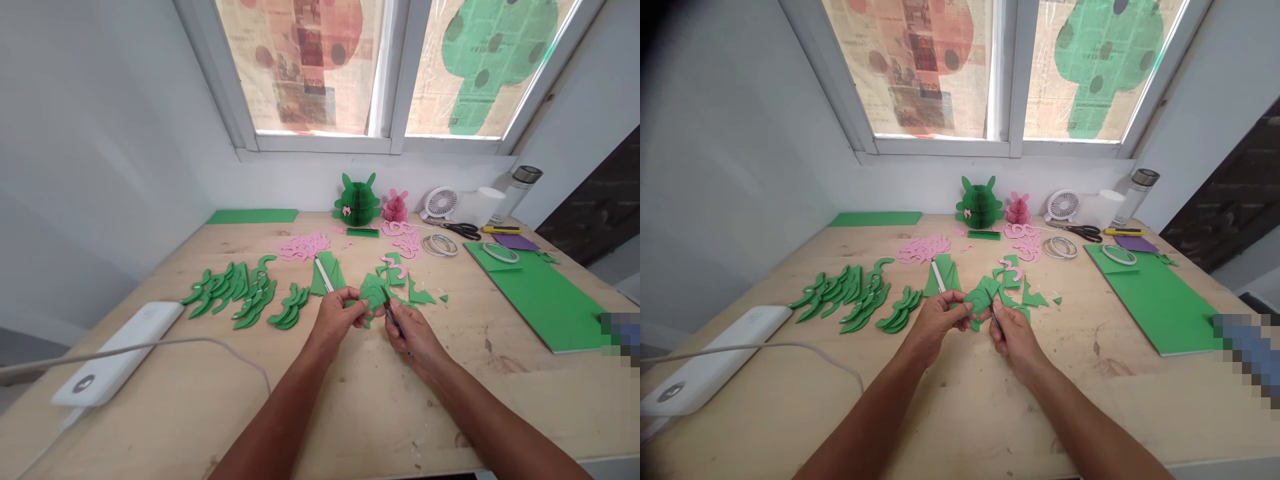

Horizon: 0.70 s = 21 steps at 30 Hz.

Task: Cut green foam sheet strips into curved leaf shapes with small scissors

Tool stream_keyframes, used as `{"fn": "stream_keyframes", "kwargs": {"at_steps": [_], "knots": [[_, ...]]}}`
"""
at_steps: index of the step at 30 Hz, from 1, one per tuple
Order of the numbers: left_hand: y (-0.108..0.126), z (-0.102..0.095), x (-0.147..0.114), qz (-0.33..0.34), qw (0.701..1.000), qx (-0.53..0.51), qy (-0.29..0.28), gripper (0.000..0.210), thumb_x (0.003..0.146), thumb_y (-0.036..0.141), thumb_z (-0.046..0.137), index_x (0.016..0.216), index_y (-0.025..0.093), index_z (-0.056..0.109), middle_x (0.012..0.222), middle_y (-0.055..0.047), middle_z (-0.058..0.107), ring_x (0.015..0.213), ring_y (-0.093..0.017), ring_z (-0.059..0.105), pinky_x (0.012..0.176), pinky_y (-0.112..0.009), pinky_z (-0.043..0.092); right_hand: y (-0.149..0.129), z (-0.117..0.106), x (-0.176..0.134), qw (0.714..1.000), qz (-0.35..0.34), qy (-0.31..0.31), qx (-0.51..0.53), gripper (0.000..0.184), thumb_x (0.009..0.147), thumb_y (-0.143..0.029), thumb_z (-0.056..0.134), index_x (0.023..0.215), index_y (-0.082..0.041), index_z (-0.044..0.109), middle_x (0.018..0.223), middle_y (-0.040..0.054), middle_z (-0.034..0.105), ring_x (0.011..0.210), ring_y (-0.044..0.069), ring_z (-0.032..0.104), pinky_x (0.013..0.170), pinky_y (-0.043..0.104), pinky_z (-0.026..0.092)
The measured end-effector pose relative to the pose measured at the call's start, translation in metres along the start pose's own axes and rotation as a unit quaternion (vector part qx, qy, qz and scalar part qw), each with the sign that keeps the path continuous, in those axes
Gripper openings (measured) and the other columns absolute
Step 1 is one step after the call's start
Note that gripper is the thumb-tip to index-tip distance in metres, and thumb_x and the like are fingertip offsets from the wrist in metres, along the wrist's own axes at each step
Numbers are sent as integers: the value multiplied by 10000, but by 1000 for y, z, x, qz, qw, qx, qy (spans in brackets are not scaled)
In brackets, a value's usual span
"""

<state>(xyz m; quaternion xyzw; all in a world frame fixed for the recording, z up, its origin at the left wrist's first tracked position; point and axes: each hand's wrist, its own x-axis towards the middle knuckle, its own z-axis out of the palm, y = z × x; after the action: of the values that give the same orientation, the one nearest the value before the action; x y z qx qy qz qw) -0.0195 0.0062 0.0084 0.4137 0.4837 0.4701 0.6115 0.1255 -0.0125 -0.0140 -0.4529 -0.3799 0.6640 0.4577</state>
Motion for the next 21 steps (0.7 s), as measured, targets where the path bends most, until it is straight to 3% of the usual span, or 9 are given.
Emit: {"fn": "stream_keyframes", "kwargs": {"at_steps": [21], "knots": [[-3,0,1,2,1000,-1,3,196,566,264,685,652,145,556,519,-16,618,418,-99,512,440,-214,403,-2,1,-1,1000,2,2,-17,431,744,-588,531,732,-158,557,457,-77,356,354,46,173,347,204,91]]}}
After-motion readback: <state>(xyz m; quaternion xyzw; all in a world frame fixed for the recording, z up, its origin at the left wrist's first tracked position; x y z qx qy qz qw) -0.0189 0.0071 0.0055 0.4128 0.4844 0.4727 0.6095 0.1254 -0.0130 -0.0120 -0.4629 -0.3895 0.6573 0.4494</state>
